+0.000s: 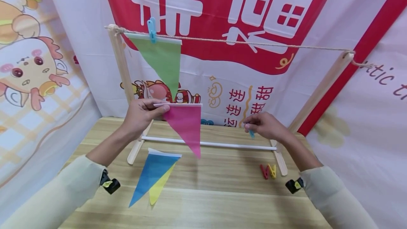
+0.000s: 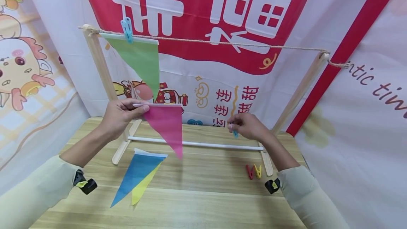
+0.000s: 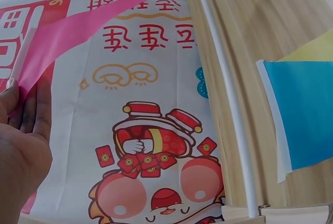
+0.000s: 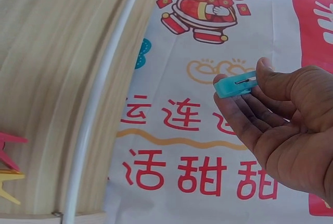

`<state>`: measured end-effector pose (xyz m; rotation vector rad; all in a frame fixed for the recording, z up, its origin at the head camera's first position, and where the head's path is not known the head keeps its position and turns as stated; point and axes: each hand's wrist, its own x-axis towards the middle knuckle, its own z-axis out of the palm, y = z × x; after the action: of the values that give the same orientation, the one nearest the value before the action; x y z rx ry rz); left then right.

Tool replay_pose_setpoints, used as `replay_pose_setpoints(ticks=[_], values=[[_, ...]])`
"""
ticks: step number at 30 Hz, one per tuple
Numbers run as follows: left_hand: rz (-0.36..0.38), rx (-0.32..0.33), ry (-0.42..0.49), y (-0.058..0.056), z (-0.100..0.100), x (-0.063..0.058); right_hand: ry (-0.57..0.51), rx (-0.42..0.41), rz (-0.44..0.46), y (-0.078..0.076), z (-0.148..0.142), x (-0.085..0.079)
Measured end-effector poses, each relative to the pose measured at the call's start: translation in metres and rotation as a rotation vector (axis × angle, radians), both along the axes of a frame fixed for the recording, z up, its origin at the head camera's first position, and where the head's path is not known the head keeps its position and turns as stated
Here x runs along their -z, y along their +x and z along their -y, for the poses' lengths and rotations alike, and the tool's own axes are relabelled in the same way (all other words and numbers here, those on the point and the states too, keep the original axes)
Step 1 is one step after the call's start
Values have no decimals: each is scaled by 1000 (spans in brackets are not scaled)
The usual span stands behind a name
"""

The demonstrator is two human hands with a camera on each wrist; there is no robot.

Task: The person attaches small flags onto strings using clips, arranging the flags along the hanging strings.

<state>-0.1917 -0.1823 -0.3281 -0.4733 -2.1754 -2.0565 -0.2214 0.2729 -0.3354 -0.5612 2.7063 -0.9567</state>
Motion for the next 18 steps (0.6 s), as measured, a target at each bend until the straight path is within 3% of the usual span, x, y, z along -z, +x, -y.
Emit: replay_pose_setpoints(ticks=[6,11,18], values=[[-14,-11,-33,-5,1,-7,13,8,-19,-1,4,-7],[-13,-14,-10,-8,0,-13,1,7,-37,-2,6,-14],[-57,-56,-54,-11,-3,-23,-7,2,-49,-5,10,-21]])
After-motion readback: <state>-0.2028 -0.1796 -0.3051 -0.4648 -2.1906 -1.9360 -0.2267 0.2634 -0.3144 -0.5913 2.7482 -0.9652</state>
